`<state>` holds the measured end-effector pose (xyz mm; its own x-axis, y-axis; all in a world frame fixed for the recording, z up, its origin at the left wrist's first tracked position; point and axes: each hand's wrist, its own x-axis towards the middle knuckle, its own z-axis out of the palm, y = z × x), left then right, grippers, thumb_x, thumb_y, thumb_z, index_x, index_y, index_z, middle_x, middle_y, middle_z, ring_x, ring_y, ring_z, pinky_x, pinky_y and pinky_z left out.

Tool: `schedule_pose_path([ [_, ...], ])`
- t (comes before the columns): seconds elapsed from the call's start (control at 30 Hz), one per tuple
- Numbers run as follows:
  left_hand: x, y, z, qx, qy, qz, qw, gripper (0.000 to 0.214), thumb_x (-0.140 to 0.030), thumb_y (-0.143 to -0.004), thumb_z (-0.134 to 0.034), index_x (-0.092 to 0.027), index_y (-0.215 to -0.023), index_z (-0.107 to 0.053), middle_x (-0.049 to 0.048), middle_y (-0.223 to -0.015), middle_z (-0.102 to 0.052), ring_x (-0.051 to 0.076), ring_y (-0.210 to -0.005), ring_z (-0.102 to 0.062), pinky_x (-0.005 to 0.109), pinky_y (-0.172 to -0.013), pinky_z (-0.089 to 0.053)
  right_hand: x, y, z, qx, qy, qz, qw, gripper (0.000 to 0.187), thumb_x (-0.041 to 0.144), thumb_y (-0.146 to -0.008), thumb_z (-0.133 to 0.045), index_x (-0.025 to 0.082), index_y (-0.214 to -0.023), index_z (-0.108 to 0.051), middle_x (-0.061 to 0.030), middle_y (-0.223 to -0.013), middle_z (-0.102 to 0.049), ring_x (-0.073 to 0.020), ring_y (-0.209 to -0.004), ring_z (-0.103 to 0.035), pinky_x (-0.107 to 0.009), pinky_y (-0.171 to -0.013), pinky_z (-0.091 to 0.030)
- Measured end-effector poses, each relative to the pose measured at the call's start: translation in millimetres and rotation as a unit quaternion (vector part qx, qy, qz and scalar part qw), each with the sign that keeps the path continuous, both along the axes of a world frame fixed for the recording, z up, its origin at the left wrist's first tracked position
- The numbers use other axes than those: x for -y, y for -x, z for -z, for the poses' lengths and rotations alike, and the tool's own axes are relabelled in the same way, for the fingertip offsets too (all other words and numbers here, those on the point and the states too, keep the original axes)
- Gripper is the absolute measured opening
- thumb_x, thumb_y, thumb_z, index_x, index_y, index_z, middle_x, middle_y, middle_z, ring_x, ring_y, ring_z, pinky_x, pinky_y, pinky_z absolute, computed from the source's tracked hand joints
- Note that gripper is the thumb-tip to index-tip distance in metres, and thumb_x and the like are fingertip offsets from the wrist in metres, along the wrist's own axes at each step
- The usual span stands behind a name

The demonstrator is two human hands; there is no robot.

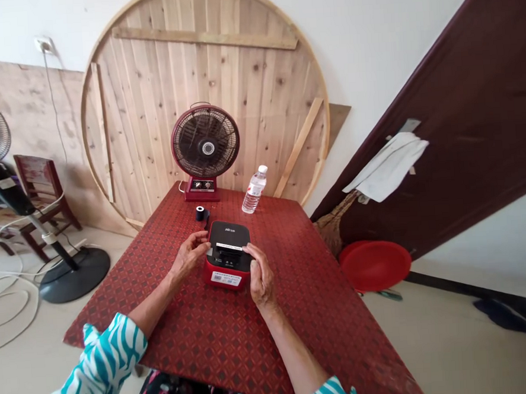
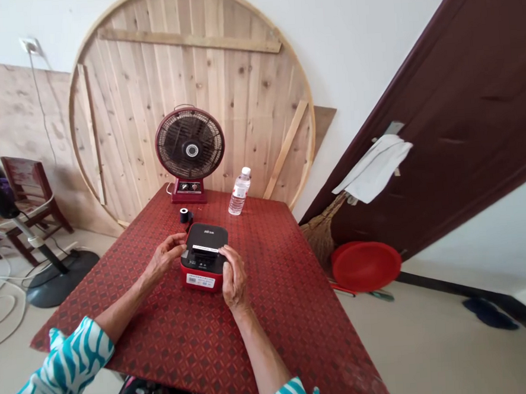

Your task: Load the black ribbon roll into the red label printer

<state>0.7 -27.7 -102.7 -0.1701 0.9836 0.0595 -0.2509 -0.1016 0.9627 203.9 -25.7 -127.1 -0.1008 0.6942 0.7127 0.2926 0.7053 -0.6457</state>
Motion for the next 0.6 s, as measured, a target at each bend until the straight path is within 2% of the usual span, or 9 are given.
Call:
schedule_pose_path([
  [0.07,0.5,1.4,-2.6,0.013,0.016,0.007,1.0,0.051,-0.036,-0.064,-0.072,-0.015,-0.109,-0.059,0.003,-0.087,-0.063,0.014,-0.075,-0.059,0.027,-0.072,-0.046,-0.7,-0.4,0.8,-0.038,0.023,0.002,0.999,0.036,0.035,-0.094,-0.032,0.023,-0.118,-0.057,-0.0088,-0.123,-0.06,-0.0215,-0.121,-0.05,-0.047,-0.104,-0.037],
  [0.13,1.4,4.4,-4.1,0.018,0.028,0.014,0.999,0.051,-0.04,-0.068,-0.068,-0.015,-0.111,-0.058,0.0012,-0.079,-0.062,0.013,-0.069,-0.058,0.026,-0.068,-0.045,-4.3,-2.3,3.7,-0.106,0.058,0.031,0.992,0.039,0.038,-0.094,-0.031,0.022,-0.121,-0.054,-0.0102,-0.126,-0.058,-0.0217,-0.121,-0.051,-0.046,-0.101,-0.04],
  [0.27,2.3,10.5,-5.3,0.012,0.069,0.057,0.996,0.053,-0.037,-0.067,-0.066,-0.016,-0.115,-0.056,-0.0033,-0.066,-0.057,0.009,-0.053,-0.051,0.022,-0.056,-0.039,-17.1,-7.7,18.0,-0.206,0.155,0.086,0.962,0.047,0.049,-0.091,-0.034,0.02,-0.124,-0.051,-0.013,-0.123,-0.058,-0.0236,-0.114,-0.055,-0.046,-0.093,-0.045],
  [0.4,1.2,11.5,-7.5,0.02,0.094,0.091,0.991,0.059,-0.028,-0.063,-0.067,-0.016,-0.118,-0.053,-0.0062,-0.06,-0.054,0.007,-0.046,-0.045,0.021,-0.05,-0.034,-27.0,-7.5,32.6,-0.245,0.222,0.06,0.942,0.052,0.056,-0.087,-0.039,0.018,-0.118,-0.055,-0.0127,-0.115,-0.063,-0.0227,-0.104,-0.061,-0.045,-0.093,-0.045],
  [0.6,-2.3,11.7,-9.2,0.034,0.11,0.095,0.989,0.065,-0.024,-0.061,-0.069,-0.016,-0.122,-0.051,-0.0073,-0.058,-0.052,0.006,-0.045,-0.045,0.02,-0.048,-0.033,-30.4,-3.6,35.6,-0.263,0.248,0.035,0.932,0.048,0.057,-0.085,-0.044,0.019,-0.111,-0.059,-0.0102,-0.105,-0.068,-0.0216,-0.096,-0.065,-0.041,-0.085,-0.051],
])
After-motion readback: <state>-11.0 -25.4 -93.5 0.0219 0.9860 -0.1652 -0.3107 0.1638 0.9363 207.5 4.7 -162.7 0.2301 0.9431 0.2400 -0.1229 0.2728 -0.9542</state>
